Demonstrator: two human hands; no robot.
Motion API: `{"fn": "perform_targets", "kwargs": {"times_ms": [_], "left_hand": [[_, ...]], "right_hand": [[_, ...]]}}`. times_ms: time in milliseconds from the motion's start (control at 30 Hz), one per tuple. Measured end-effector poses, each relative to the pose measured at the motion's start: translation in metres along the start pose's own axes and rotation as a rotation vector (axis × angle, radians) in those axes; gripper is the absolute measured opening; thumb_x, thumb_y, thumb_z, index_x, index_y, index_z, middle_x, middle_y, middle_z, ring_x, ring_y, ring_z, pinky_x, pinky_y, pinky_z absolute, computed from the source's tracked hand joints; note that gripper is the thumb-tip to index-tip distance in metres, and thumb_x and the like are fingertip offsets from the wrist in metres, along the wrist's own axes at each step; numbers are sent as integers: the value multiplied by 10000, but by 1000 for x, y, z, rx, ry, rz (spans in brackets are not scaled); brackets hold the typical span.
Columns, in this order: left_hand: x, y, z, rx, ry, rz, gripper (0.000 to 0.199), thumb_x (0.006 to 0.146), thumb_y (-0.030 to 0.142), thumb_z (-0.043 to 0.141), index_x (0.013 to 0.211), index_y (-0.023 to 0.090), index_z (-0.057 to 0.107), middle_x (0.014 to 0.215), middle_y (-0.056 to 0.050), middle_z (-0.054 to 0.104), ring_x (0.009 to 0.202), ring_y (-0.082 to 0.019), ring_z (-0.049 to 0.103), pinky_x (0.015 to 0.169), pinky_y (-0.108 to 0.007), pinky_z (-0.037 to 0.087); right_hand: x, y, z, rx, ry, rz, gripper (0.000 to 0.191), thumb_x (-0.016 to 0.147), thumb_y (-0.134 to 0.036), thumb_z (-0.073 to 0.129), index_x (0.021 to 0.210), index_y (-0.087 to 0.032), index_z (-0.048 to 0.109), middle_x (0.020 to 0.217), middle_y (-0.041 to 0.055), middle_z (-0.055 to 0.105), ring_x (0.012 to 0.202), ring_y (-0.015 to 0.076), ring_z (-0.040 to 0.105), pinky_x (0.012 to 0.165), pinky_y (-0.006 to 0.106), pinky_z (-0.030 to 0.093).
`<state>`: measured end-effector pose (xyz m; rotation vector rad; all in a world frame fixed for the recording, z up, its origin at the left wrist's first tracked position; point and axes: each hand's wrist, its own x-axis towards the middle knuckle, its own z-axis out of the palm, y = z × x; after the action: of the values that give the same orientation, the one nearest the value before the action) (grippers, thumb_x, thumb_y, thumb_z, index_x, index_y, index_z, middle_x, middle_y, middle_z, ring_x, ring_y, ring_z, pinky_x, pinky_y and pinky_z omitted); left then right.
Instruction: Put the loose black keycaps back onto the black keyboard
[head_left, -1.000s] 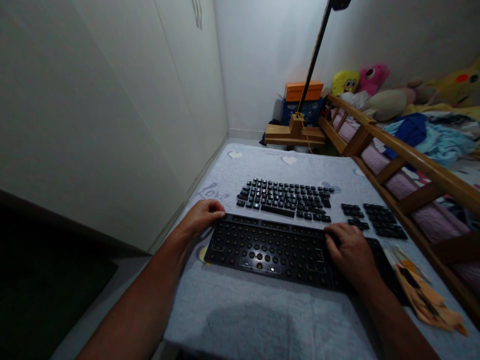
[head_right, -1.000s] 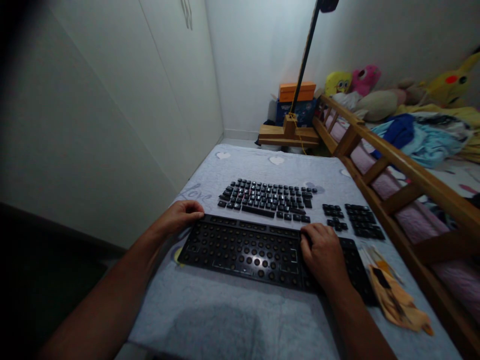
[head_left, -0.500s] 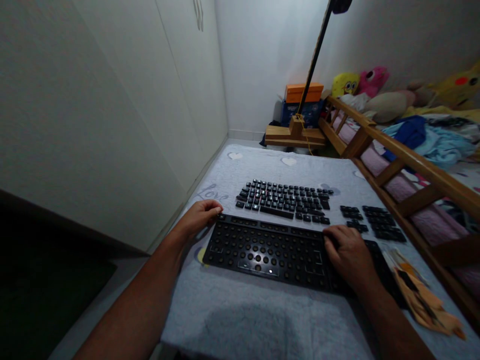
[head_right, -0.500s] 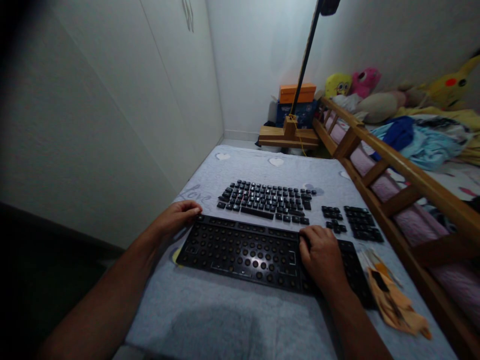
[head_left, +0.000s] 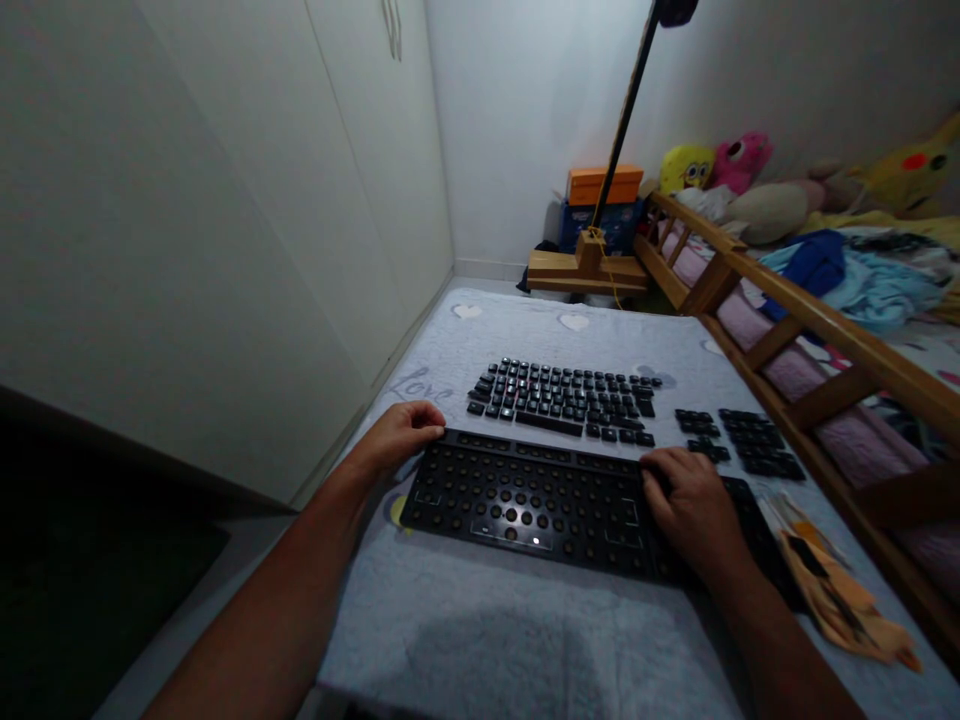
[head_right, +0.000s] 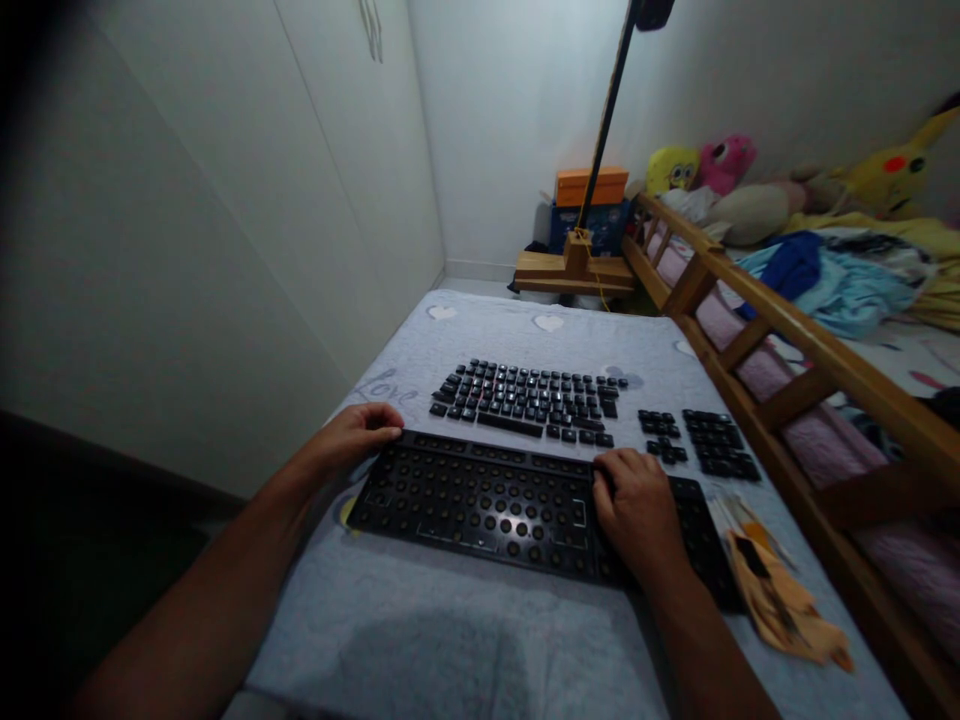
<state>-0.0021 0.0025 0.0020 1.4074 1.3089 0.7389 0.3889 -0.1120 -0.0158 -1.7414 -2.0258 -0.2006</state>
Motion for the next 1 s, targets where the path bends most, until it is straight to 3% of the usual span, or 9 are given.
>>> {"fn": "perform_targets", "kwargs": {"times_ms": [333, 433, 533, 700, 1000], "left_hand": [[-1, 3, 1, -50, 47, -51, 305, 642, 440, 666, 751, 156, 637, 610, 9, 535, 548, -122, 447, 531, -246, 317], [3, 12, -3, 82, 8, -39, 282, 656, 442, 652, 698, 164, 645, 571, 5, 537, 534, -137, 452, 528, -261, 322], [14, 25, -7, 273, 33, 76, 229, 651, 401, 659, 688, 176, 681, 663, -30, 642, 647, -191, 555, 616, -295, 396], [50, 43, 3, 349, 31, 212, 173, 685, 311, 654, 777, 179, 719, 794, -53, 719, 759, -216, 631, 738, -320, 446], [145, 57, 43, 506, 43, 313, 220, 716, 131, 644, 901, 129, 762, 895, -92, 746, 823, -196, 658, 804, -299, 467]], "right_hand": [[0, -3, -1, -8, 3, 8, 145, 881, -181, 502, 920, -195, 641, 947, 91, 663, 878, 254, 541, 819, 398, 443], [0, -3, 0, -4, -1, 8, 141, 885, -175, 501, 913, -192, 639, 949, 93, 664, 874, 253, 540, 817, 400, 446], [0, -2, 0, 4, -6, 7, 133, 886, -174, 511, 920, -187, 639, 951, 94, 663, 881, 256, 541, 824, 403, 449], [0, -2, 0, 12, 0, 13, 133, 881, -165, 515, 925, -193, 638, 947, 88, 660, 883, 257, 546, 827, 402, 451], [-1, -3, -1, 29, -15, 32, 134, 882, -160, 515, 923, -190, 639, 944, 85, 657, 887, 255, 543, 830, 402, 443]]}}
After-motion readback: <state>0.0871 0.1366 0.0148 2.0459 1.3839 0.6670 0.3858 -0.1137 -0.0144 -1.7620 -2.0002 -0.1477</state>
